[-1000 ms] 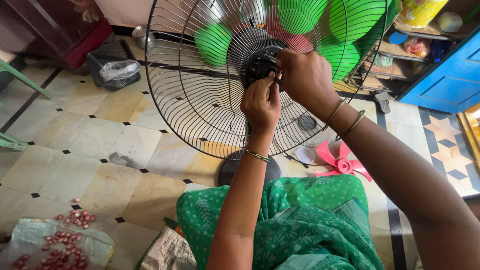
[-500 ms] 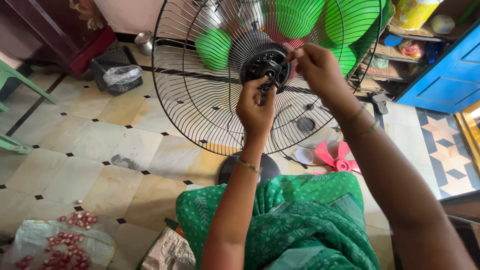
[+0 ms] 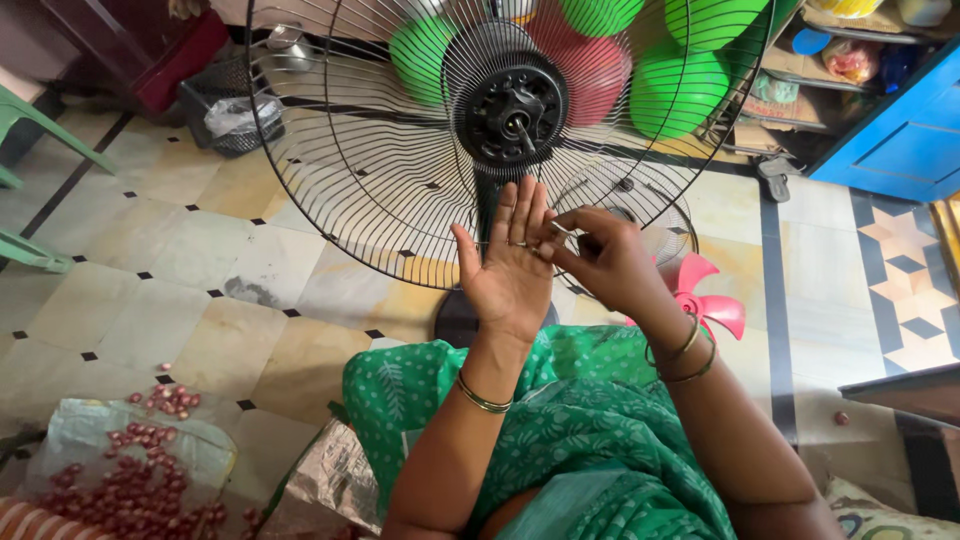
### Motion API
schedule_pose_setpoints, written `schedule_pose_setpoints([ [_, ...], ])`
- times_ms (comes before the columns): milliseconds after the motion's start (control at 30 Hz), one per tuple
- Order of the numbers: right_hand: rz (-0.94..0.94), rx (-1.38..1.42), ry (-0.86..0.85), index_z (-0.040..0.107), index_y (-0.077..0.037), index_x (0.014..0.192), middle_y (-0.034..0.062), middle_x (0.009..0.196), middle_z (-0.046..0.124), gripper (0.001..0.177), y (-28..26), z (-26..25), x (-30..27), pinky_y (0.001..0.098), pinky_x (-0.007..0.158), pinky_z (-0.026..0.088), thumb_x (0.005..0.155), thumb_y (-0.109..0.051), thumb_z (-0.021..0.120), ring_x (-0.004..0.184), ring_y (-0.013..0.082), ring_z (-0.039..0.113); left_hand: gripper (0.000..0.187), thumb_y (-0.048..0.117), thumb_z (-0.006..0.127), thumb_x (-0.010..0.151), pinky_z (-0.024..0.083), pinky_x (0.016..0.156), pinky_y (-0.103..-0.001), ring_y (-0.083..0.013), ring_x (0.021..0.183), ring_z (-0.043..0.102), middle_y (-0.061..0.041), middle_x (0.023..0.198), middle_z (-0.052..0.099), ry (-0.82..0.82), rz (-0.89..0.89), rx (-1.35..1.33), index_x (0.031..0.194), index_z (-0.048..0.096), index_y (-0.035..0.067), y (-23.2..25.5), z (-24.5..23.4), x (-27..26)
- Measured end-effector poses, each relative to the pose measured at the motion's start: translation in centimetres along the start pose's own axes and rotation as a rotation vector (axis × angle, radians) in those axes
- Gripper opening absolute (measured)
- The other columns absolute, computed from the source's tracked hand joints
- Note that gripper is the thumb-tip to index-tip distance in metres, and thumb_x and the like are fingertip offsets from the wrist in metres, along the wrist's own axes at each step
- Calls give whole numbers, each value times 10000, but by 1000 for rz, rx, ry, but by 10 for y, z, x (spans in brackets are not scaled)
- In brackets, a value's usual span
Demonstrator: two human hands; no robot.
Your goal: The person removes the red fan blades from a standing fan by unscrewing the central nut, then detaches the front wire cage. The removed parts are placed on the floor beside the fan.
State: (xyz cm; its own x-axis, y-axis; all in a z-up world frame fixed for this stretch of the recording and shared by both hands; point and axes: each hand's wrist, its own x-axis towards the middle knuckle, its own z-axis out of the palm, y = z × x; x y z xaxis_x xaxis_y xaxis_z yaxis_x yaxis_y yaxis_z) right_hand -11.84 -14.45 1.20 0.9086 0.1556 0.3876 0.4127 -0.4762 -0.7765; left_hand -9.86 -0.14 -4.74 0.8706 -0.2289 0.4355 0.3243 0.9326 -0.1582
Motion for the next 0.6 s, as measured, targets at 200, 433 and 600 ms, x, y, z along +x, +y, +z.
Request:
schedule_pose_setpoints([
  [200,-156,-195,94,741,-54,953,75,777,663,207,-5,12,-2,332,551,473,836,-192,842,580,180,596,786,646,357,1053,275,1270,-370,-233,1568,292,-123,1666,357,206,58,287,1544,405,34,-8,9,1],
  [433,-164,-231,42,732,-28,921,111,845,729,225,-7,13,-4,351,609,537,820,-211,816,663,241,682,803,651,407,1034,265,1271,-400,-271,1550,301,-154,1585,435,232,25,317,1502,428,-1,-10,0,1],
  [600,-5,-197,36,735,-21,972,124,798,728,214,6,13,-3,334,598,542,849,-186,796,616,198,673,666,595,490,1024,467,978,-308,-240,1231,585,-116,1236,646,387,14,326,1321,563,4,-2,-26,5],
])
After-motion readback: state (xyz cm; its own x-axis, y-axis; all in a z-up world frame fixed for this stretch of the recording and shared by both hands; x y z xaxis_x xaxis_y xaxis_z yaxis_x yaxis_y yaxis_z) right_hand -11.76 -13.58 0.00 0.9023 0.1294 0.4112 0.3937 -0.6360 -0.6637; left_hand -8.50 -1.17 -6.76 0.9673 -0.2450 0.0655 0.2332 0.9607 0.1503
